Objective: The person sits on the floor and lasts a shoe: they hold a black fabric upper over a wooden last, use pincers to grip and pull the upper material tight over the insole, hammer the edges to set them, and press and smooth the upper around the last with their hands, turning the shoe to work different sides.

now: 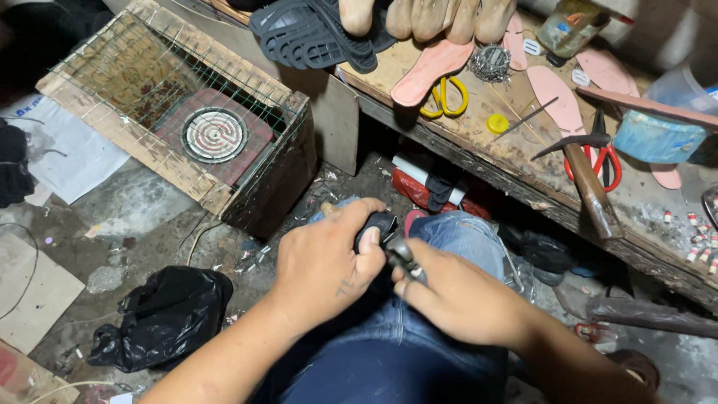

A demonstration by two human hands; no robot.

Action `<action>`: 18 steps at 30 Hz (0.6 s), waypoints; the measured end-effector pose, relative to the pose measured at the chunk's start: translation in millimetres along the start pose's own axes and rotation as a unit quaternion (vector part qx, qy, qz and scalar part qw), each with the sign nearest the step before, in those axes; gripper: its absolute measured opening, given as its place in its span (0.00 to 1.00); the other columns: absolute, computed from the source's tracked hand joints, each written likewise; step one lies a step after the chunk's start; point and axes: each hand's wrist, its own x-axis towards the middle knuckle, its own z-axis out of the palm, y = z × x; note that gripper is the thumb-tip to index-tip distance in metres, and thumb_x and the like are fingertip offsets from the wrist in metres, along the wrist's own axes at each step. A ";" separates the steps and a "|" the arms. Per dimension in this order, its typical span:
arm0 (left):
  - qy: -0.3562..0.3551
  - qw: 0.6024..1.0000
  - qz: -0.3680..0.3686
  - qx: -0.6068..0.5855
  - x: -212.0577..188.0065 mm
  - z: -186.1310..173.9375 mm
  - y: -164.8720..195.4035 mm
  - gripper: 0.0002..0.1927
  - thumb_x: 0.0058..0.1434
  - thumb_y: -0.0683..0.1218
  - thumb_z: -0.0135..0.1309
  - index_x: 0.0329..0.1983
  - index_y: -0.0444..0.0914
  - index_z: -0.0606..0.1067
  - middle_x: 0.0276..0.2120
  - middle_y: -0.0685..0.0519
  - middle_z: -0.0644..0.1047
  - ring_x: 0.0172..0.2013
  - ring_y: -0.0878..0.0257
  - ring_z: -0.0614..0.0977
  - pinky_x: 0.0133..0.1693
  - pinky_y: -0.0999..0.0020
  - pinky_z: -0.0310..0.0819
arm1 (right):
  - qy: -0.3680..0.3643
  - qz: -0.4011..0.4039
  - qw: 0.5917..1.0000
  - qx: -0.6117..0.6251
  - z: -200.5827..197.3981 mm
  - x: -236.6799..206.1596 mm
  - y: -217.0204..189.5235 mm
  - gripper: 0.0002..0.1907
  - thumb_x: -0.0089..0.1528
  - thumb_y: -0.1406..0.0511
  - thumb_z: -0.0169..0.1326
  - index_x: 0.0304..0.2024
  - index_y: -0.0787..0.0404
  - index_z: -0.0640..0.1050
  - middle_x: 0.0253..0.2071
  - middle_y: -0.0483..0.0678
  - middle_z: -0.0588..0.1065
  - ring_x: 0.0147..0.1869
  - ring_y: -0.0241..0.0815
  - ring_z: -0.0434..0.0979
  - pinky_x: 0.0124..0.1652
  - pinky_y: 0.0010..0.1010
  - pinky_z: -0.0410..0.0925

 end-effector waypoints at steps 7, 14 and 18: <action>0.043 0.997 0.062 0.007 -6.6 11.4 8.1 0.17 0.59 0.49 0.51 0.51 0.43 0.75 0.35 0.47 0.82 0.31 0.46 0.83 0.32 0.51 0.77 | 0.055 -0.014 0.990 -0.129 -13.5 -15.2 -10.4 0.22 0.60 0.62 0.52 0.54 0.63 0.68 0.45 0.61 0.77 0.52 0.62 0.76 0.50 0.47 0.67; 0.032 0.997 0.068 -0.011 4.2 9.7 -2.8 0.15 0.59 0.50 0.51 0.50 0.44 0.76 0.34 0.47 0.82 0.31 0.46 0.83 0.31 0.51 0.76 | 0.178 -0.025 0.961 -0.211 10.6 6.4 17.3 0.12 0.58 0.61 0.57 0.40 0.62 0.75 0.32 0.58 0.78 0.39 0.64 0.78 0.39 0.51 0.70; 0.024 0.998 0.060 -0.011 11.9 4.7 -17.2 0.15 0.62 0.50 0.50 0.51 0.44 0.75 0.32 0.47 0.82 0.31 0.45 0.83 0.31 0.50 0.75 | 0.341 -0.156 0.910 -0.176 43.8 48.5 40.4 0.11 0.57 0.65 0.58 0.37 0.63 0.72 0.31 0.56 0.76 0.38 0.61 0.79 0.37 0.49 0.71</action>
